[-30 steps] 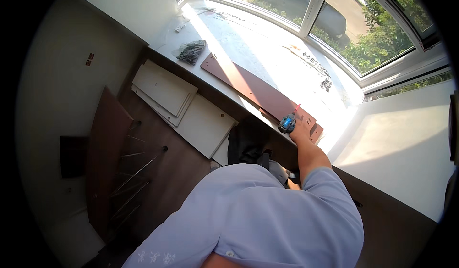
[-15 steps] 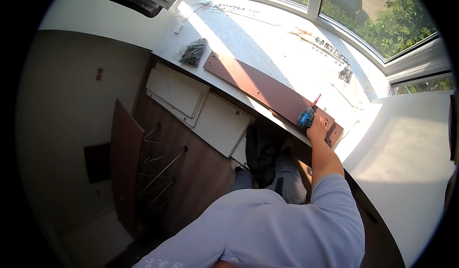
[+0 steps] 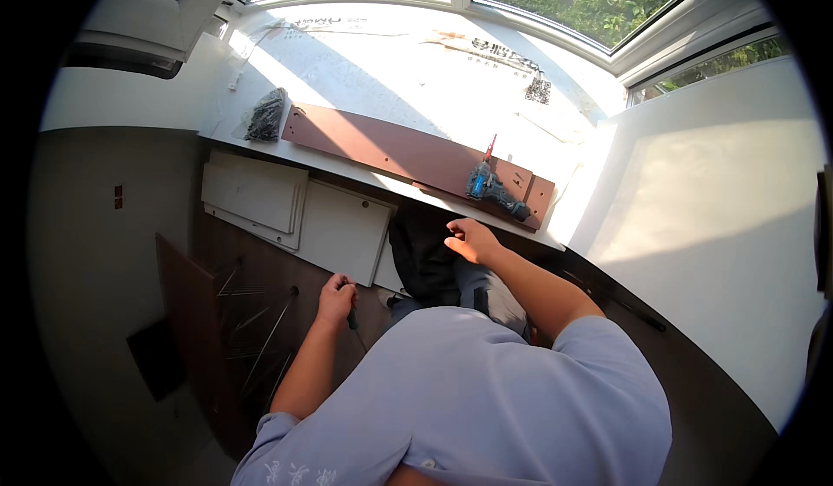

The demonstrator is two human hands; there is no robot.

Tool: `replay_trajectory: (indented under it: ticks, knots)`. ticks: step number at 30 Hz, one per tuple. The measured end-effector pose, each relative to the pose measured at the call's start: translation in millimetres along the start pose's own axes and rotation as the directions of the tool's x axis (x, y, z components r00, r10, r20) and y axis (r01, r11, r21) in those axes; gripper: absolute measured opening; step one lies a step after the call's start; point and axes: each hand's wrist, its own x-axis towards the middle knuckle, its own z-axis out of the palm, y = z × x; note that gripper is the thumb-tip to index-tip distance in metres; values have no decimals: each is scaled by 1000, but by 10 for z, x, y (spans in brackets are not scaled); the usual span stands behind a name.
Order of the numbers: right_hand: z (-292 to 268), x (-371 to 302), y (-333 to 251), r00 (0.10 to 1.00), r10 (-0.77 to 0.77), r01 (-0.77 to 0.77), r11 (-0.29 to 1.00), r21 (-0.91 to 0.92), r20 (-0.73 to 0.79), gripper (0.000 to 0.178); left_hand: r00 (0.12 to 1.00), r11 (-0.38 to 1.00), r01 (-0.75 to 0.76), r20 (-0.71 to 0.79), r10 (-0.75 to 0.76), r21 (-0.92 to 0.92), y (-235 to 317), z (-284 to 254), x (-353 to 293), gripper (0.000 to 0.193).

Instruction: The person moves large wooden panels, aligns them, and uses a power drill to drive screws into pre-drilled holes to assemble a furniture unit.

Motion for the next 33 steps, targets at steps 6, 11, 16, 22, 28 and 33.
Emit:
replay_trajectory:
  ticks: [6,11,16,22,28,33]
  knots:
    - [536,-246,-660,946,-205,86,905,416,251,78,960,860,-60,208,189,-506,872,1165,242,12]
    - [314,-386,-754,986,-155,150,985,90,52,56,980,732,-69,91,177,-678,924,1438,405,12]
    - [63,-567,-631,997,-54,63,977,204,-53,45,983,676,129,184,11,-726,855,1291,503,16]
    - [199,-265,-783,983,184,-127,601,789,19,21,898,904,81,424,116,-419,902,1842,235,38]
    - [219,-196,-498,976,182,-165,251,954,121,24,918,968,-25,378,122,-251,1105,1990,29,35]
    - [144,-77,-323,991,113,-96,221,971,72,21,802,887,-459,452,391,47,1153,2072,1,39]
